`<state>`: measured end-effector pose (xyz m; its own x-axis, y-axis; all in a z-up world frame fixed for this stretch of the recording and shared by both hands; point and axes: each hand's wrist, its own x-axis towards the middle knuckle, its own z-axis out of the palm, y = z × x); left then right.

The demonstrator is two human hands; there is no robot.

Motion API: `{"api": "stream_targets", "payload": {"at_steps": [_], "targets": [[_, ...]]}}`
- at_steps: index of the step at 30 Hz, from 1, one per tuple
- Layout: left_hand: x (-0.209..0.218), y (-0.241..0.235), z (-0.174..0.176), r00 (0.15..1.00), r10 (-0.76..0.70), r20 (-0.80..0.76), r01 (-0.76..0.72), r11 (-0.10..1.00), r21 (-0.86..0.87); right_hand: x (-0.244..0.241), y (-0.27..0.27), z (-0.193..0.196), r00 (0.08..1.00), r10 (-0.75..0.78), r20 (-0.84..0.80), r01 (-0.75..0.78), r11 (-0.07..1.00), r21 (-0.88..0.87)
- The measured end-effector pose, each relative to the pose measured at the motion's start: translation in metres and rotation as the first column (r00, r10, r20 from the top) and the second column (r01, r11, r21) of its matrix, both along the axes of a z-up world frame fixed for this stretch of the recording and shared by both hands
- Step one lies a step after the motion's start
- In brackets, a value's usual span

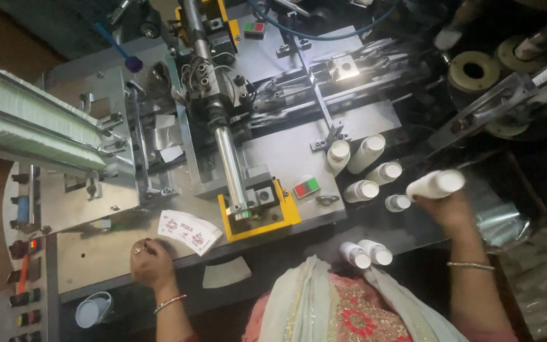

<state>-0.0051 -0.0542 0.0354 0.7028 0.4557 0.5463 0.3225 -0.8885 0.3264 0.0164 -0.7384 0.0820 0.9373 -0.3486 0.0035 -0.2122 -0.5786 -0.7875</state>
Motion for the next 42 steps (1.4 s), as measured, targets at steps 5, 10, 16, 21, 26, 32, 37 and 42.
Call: {"api": "stream_targets", "payload": {"at_steps": [5, 10, 16, 21, 26, 32, 37, 42], "targets": [[0.004, -0.002, -0.002, 0.999, 0.035, -0.012, -0.035, 0.999, -0.005, -0.017, -0.005, -0.115, 0.998, 0.010, -0.060, -0.018, 0.992, -0.128], [0.003, 0.004, -0.009, 0.999, 0.050, 0.017, -0.050, 0.999, 0.014, -0.040, -0.002, -0.150, 0.996, 0.016, -0.085, -0.019, 0.999, -0.034], [0.002, 0.000, 0.002, 0.994, -0.028, 0.106, 0.024, 0.999, 0.041, -0.046, -0.068, -0.228, 0.880, -0.078, -0.469, -0.136, 0.904, -0.406], [0.002, 0.003, 0.001, 0.991, -0.055, 0.121, 0.054, 0.998, 0.012, -0.111, -0.045, -0.169, 0.890, -0.112, -0.441, 0.019, 0.977, -0.210], [0.002, 0.004, -0.006, 0.990, -0.047, 0.130, 0.050, 0.999, -0.017, -0.160, -0.062, -0.160, 0.897, -0.207, -0.390, 0.189, 0.978, -0.085], [0.005, 0.006, -0.013, 0.991, -0.051, 0.121, 0.051, 0.999, -0.002, -0.190, -0.068, -0.174, 0.916, -0.205, -0.344, 0.173, 0.977, -0.123], [0.004, 0.005, -0.009, 0.983, -0.054, 0.173, 0.038, 0.995, 0.092, -0.171, -0.157, -0.235, 0.869, 0.256, -0.423, -0.054, 0.900, 0.433], [0.001, 0.005, -0.006, 0.973, -0.126, 0.194, 0.123, 0.992, 0.029, -0.159, -0.138, -0.215, 0.936, 0.178, -0.304, -0.192, 0.981, -0.015]]}}
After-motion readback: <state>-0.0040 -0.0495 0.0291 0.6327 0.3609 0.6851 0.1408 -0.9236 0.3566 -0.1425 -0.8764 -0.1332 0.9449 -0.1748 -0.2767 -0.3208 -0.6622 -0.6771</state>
